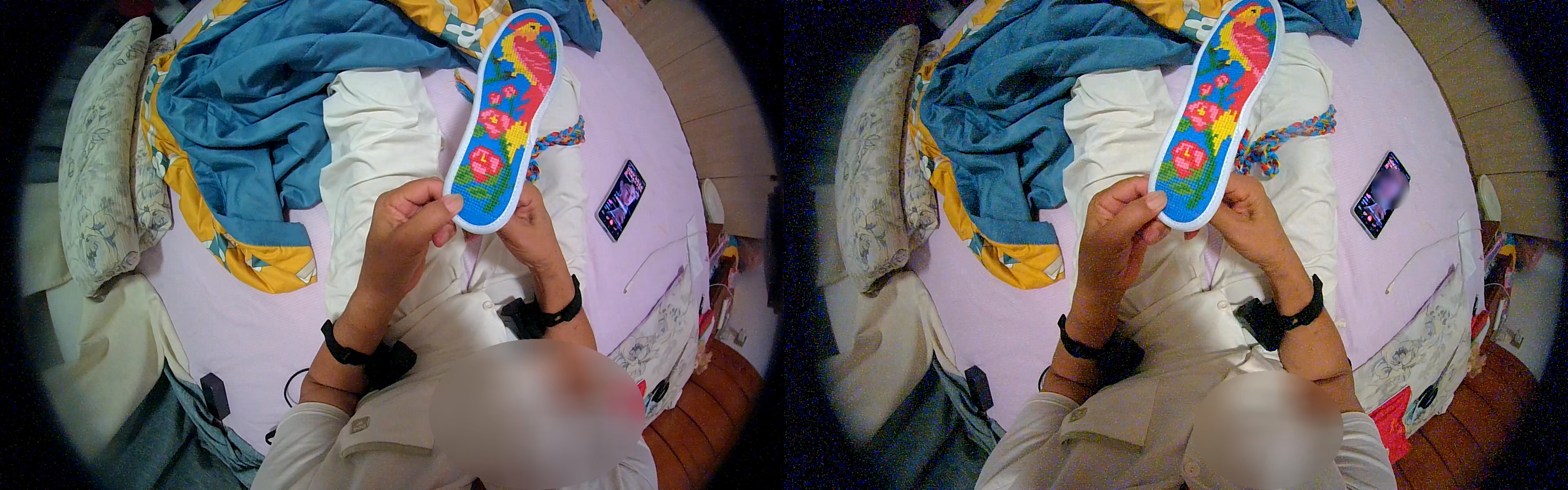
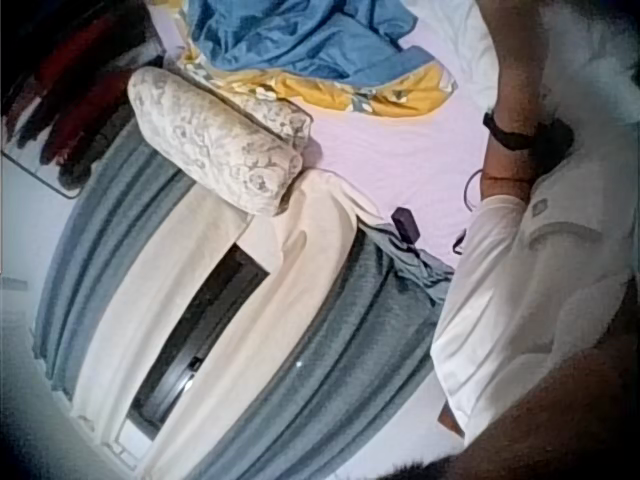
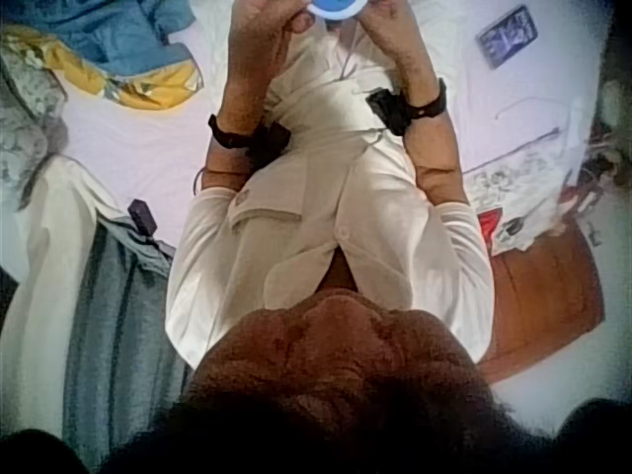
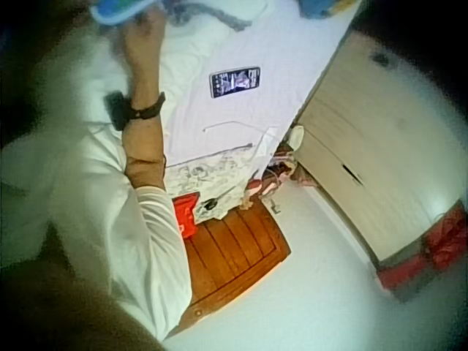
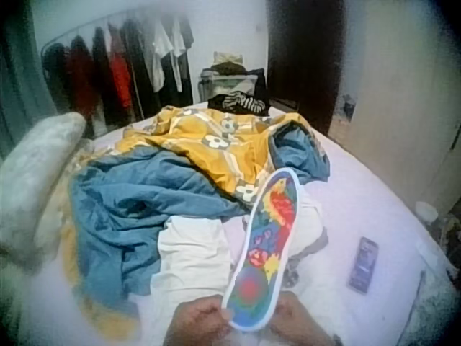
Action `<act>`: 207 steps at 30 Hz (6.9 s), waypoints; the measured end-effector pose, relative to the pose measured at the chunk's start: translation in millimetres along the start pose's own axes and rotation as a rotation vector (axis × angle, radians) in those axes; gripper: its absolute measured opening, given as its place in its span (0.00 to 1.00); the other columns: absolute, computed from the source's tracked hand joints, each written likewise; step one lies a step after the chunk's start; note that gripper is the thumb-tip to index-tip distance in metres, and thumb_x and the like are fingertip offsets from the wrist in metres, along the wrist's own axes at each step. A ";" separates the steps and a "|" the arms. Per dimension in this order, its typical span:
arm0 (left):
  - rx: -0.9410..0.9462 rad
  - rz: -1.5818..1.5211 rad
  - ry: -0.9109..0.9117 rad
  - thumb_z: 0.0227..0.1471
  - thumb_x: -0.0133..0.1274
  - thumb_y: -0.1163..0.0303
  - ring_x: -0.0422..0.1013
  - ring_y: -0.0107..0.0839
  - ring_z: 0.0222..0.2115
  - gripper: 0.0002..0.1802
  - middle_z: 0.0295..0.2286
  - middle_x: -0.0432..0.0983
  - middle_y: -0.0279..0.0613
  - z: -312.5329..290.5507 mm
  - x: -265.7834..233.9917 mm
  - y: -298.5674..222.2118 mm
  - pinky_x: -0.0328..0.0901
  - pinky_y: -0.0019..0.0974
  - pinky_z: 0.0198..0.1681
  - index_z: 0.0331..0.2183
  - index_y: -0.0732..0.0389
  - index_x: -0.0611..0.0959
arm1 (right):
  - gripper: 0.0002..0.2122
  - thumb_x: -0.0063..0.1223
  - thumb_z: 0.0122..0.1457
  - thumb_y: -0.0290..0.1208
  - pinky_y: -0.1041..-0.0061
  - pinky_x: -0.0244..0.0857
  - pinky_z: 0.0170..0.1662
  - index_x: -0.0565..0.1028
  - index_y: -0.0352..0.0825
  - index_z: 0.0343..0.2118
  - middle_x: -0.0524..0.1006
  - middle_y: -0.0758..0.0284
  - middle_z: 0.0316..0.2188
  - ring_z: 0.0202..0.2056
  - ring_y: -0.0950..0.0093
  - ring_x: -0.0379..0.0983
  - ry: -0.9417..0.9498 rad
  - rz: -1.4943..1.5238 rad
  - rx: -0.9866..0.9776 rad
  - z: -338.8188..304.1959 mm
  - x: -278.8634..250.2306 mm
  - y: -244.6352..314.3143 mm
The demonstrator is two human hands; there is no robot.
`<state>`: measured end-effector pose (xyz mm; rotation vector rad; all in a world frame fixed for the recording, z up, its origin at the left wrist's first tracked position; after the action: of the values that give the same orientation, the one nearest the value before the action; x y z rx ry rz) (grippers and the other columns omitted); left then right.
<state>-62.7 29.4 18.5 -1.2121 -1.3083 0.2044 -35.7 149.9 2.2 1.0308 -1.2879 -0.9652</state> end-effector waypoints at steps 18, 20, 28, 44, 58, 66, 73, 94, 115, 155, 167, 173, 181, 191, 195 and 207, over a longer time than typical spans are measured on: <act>-0.047 -0.084 0.043 0.48 0.49 0.72 0.60 0.15 0.18 0.10 0.23 0.73 0.36 -3.4 -0.8 -0.8 0.55 0.18 0.20 0.31 0.69 0.77 | 0.07 0.50 0.55 0.27 0.80 0.68 0.27 0.75 0.29 0.33 0.76 0.66 0.24 0.21 0.79 0.71 0.064 0.123 0.093 -4.2 1.4 -8.0; -0.051 -0.120 0.056 0.49 0.48 0.73 0.58 0.15 0.18 0.08 0.23 0.73 0.38 -4.8 1.9 -2.9 0.54 0.18 0.22 0.30 0.69 0.77 | 0.07 0.50 0.55 0.28 0.80 0.68 0.27 0.75 0.29 0.33 0.76 0.66 0.24 0.21 0.79 0.71 0.055 0.114 0.093 -4.0 1.6 -6.8; -0.034 -0.085 0.069 0.49 0.48 0.73 0.59 0.15 0.18 0.09 0.24 0.74 0.38 -3.9 0.0 -3.9 0.54 0.18 0.22 0.30 0.69 0.77 | 0.08 0.51 0.55 0.29 0.80 0.68 0.27 0.75 0.29 0.33 0.76 0.66 0.24 0.22 0.80 0.71 0.046 0.125 0.100 -3.3 2.6 -5.7; -0.065 -0.036 0.044 0.48 0.48 0.72 0.57 0.14 0.18 0.07 0.20 0.71 0.33 -2.4 -1.3 -1.0 0.52 0.18 0.21 0.26 0.67 0.77 | 0.08 0.49 0.56 0.29 0.81 0.65 0.26 0.75 0.29 0.31 0.75 0.68 0.22 0.21 0.81 0.69 0.053 0.034 0.119 -3.8 1.8 -2.3; -0.055 0.011 0.019 0.48 0.49 0.71 0.57 0.14 0.18 0.07 0.19 0.67 0.30 -1.8 -5.6 1.3 0.51 0.18 0.20 0.24 0.65 0.77 | 0.07 0.49 0.56 0.28 0.81 0.66 0.26 0.75 0.29 0.32 0.76 0.68 0.25 0.23 0.81 0.70 0.027 -0.062 0.079 -3.4 5.1 9.7; -0.077 0.006 0.050 0.48 0.49 0.71 0.56 0.14 0.18 0.07 0.19 0.67 0.30 -2.2 -3.8 1.7 0.50 0.19 0.20 0.25 0.66 0.77 | 0.08 0.48 0.56 0.28 0.81 0.67 0.27 0.75 0.29 0.33 0.76 0.67 0.26 0.23 0.81 0.71 0.049 0.014 0.076 -4.2 1.8 3.8; -0.066 0.018 0.039 0.49 0.49 0.72 0.56 0.15 0.18 0.07 0.19 0.66 0.30 -2.6 -4.5 0.6 0.50 0.19 0.20 0.25 0.66 0.76 | 0.07 0.49 0.56 0.28 0.82 0.66 0.26 0.75 0.30 0.31 0.76 0.68 0.23 0.22 0.81 0.70 0.082 -0.012 0.108 -4.4 0.8 2.2; -0.003 0.267 0.013 0.49 0.50 0.73 0.57 0.14 0.16 0.07 0.16 0.65 0.28 3.5 -7.4 8.1 0.52 0.19 0.20 0.23 0.65 0.75 | 0.10 0.46 0.55 0.23 0.79 0.66 0.40 0.69 0.30 0.41 0.74 0.68 0.34 0.35 0.79 0.72 0.017 -0.051 0.121 -7.5 -2.9 -0.2; -0.017 0.372 -0.020 0.51 0.50 0.72 0.66 0.17 0.19 0.08 0.18 0.71 0.33 12.3 -17.8 24.4 0.61 0.21 0.24 0.30 0.67 0.77 | 0.07 0.50 0.47 0.18 0.70 0.63 0.36 0.70 0.32 0.30 0.70 0.60 0.30 0.34 0.60 0.67 -0.264 -0.868 -0.538 -7.6 19.3 60.7; 0.154 0.421 -0.155 0.49 0.50 0.75 0.64 0.14 0.17 0.05 0.16 0.70 0.31 11.5 -14.8 7.1 0.61 0.18 0.20 0.27 0.68 0.77 | 0.15 0.50 0.39 0.13 0.71 0.60 0.29 0.71 0.30 0.34 0.63 0.59 0.25 0.28 0.64 0.64 -0.241 -1.047 -0.520 -8.9 17.1 72.1; 0.151 0.433 -0.141 0.49 0.51 0.76 0.64 0.13 0.16 0.05 0.17 0.70 0.30 11.2 -13.4 6.7 0.60 0.17 0.20 0.27 0.68 0.77 | 0.14 0.49 0.38 0.13 0.71 0.59 0.29 0.72 0.29 0.32 0.63 0.59 0.24 0.28 0.63 0.63 -0.237 -1.084 -0.494 -7.7 19.6 72.1; 0.159 0.476 -0.151 0.49 0.51 0.77 0.63 0.13 0.17 0.04 0.18 0.70 0.31 10.2 -13.9 9.2 0.60 0.17 0.19 0.27 0.68 0.76 | 0.13 0.50 0.38 0.14 0.70 0.59 0.30 0.72 0.29 0.32 0.64 0.60 0.25 0.29 0.63 0.63 -0.267 -1.098 -0.536 -8.0 27.7 77.8; 0.160 0.493 -0.084 0.50 0.49 0.76 0.64 0.15 0.18 0.04 0.21 0.70 0.32 9.4 -10.0 15.2 0.61 0.19 0.20 0.28 0.68 0.76 | 0.16 0.54 0.35 0.23 0.68 0.58 0.36 0.72 0.33 0.32 0.66 0.64 0.25 0.31 0.63 0.63 -0.180 -1.181 -0.641 -3.2 34.6 63.3; 0.185 0.408 -0.035 0.52 0.47 0.73 0.65 0.18 0.21 0.07 0.21 0.69 0.33 9.2 -14.2 2.1 0.60 0.21 0.25 0.29 0.67 0.76 | 0.06 0.48 0.55 0.26 0.80 0.61 0.36 0.72 0.30 0.33 0.74 0.68 0.30 0.31 0.78 0.68 -0.589 -0.490 -0.157 -14.1 -40.0 67.0; 0.188 0.411 0.058 0.51 0.47 0.75 0.65 0.19 0.21 0.05 0.22 0.68 0.34 7.0 -1.7 0.1 0.60 0.21 0.25 0.27 0.68 0.76 | 0.09 0.50 0.54 0.26 0.79 0.66 0.36 0.73 0.28 0.37 0.75 0.67 0.30 0.30 0.78 0.71 -0.233 0.195 0.197 -5.5 -16.4 11.3; 0.253 0.571 0.222 0.49 0.49 0.77 0.63 0.19 0.20 0.04 0.24 0.67 0.35 5.4 8.0 -7.3 0.59 0.21 0.25 0.27 0.68 0.76 | 0.16 0.49 0.54 0.29 0.65 0.65 0.47 0.68 0.25 0.43 0.72 0.54 0.41 0.42 0.64 0.70 -0.138 1.001 0.330 -6.8 5.0 -27.2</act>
<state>-67.9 35.0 27.9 -1.3203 -0.6967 0.6082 -28.4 138.1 -22.7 0.4202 -1.8341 -0.0529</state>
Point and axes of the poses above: each hand's wrist, its own z-axis towards the middle knuckle, its own x-axis out of the palm, y = z × x, the point moved 7 cm from there along z, towards the middle knuckle
